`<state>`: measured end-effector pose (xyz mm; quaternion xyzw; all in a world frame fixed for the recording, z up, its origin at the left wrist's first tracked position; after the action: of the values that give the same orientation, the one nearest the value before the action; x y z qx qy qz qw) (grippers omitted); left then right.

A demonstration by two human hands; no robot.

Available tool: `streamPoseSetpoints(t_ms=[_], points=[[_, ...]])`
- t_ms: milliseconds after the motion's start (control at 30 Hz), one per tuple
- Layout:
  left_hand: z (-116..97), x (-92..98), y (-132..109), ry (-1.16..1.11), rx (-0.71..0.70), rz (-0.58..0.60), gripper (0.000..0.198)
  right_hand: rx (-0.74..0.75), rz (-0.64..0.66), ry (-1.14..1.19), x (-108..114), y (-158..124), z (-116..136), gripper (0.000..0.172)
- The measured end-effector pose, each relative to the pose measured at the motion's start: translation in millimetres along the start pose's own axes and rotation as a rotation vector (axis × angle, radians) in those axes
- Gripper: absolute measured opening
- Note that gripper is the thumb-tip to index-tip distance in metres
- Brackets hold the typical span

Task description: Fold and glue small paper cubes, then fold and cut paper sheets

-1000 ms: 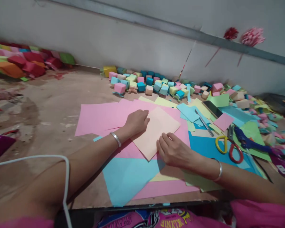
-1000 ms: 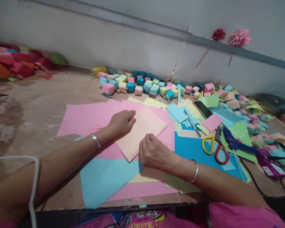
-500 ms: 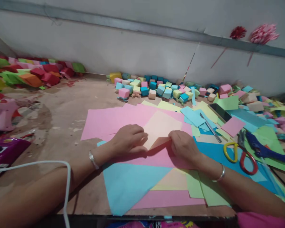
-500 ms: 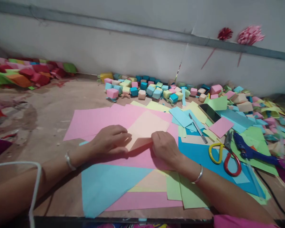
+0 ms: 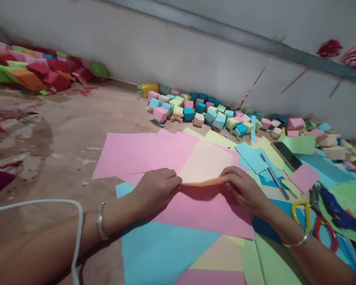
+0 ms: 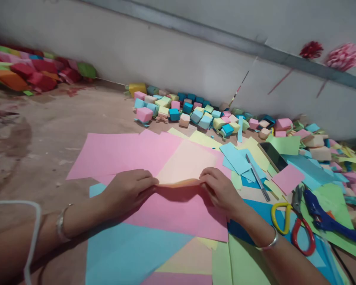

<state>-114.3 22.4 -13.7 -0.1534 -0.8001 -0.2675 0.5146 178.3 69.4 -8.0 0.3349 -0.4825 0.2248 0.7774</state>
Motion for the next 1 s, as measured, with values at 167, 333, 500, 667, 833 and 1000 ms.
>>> streamPoseSetpoints(t_ms=[167, 333, 500, 667, 833, 1000], points=[[-7.6, 0.7, -1.0, -0.012, 0.013, -0.02, 0.026, -0.231, 0.013, -0.085, -4.4, 0.3, -11.8, 0.026], [-9.3, -2.3, -3.6, -0.045, 0.042, 0.04, 0.025, -0.092, -0.008, -0.323, -4.7, 8.0, -11.9, 0.035], [-11.0, -2.4, -3.8, -0.106, 0.154, 0.102, 0.024, -0.093, -0.051, -0.364, -6.7, 13.7, -17.1, 0.036], [-12.4, -3.6, -2.2, -0.066, 0.22, 0.133, 0.024, -0.24, -0.013, -0.477, -22.6, 12.2, -16.8, 0.039], [-12.9, -4.6, -0.1, -0.016, 0.274, 0.146, 0.028, -0.274, -0.051, -0.497, -27.5, 14.6, -14.7, 0.039], [-13.2, -5.5, 3.7, -0.004, 0.319, 0.144, 0.028, -0.267, -0.051, -0.491, -28.2, 16.6, -14.0, 0.039]])
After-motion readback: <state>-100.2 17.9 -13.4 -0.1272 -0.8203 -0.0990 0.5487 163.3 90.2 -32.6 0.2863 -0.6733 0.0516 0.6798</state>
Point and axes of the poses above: each hand's wrist, its own y-axis towards the middle knuckle, its own x-axis out of the back of the hand, z = x × y, the point moved 1 cm from there along y, towards the middle knuckle, and after that the axes turned 8 degrees about -y, right-handed, at the moved point
